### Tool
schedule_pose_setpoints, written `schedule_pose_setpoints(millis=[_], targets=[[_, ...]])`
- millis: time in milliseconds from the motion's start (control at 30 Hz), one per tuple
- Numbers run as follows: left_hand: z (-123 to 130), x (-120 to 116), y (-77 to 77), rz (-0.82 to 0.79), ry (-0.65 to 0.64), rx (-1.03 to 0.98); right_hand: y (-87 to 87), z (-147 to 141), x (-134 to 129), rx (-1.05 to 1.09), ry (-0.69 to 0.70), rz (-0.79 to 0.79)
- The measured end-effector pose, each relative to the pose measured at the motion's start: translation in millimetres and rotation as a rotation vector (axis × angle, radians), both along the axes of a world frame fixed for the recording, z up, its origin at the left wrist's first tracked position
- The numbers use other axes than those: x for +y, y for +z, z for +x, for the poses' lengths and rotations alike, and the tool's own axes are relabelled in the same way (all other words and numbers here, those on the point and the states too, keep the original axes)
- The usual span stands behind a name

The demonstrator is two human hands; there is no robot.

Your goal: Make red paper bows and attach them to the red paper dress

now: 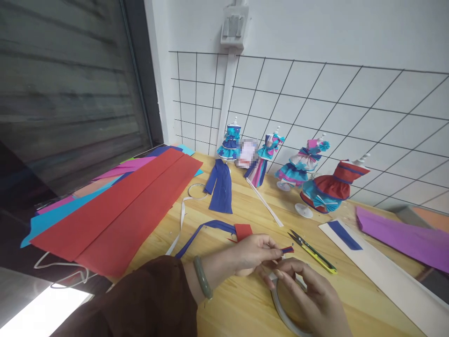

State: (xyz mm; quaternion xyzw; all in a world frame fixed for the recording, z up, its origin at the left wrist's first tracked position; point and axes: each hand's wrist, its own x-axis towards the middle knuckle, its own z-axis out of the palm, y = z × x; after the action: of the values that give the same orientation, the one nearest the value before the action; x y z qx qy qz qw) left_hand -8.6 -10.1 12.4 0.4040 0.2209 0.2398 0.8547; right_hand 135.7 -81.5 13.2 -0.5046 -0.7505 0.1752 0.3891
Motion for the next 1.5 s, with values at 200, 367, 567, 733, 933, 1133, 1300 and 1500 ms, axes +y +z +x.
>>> schedule_pose_setpoints(millis=[200, 367, 567, 733, 933, 1133, 1300, 1500], targets=[[-1.2, 3.5, -0.6, -0.026, 0.016, 0.012, 0.7, 0.0, -0.9, 0.065, -0.029, -0.113], [-1.9, 7.3, -5.2, -0.064, 0.064, 0.004, 0.2, 1.8, -2.3, 0.123, -0.154, -0.098], [0.7, 2.5, 5.0, 0.219, 0.301, 0.034, -9.2, 8.8, 2.1, 0.133, -0.183, -0.146], [1.2, -0.7, 10.0, 0.202, 0.209, -0.075, -16.8, 12.3, 7.5, 0.269, -0.186, -0.25], [2.5, 0.4, 5.8, 0.145, 0.13, -0.081, -9.1, 6.3, 11.6, 0.385, -0.164, -0.284], [-1.1, 4.9, 2.3, 0.077, 0.051, -0.051, -9.0, 5.7, 11.2, 0.405, -0.15, -0.364], [-2.7, 6.1, 0.6, 0.025, 0.005, -0.061, -2.8, 5.0, 9.6, 0.379, -0.117, -0.418], [-0.8, 5.5, -0.4, 0.048, 0.065, -0.09, 1.1, 6.2, 9.7, 0.378, -0.127, -0.42]])
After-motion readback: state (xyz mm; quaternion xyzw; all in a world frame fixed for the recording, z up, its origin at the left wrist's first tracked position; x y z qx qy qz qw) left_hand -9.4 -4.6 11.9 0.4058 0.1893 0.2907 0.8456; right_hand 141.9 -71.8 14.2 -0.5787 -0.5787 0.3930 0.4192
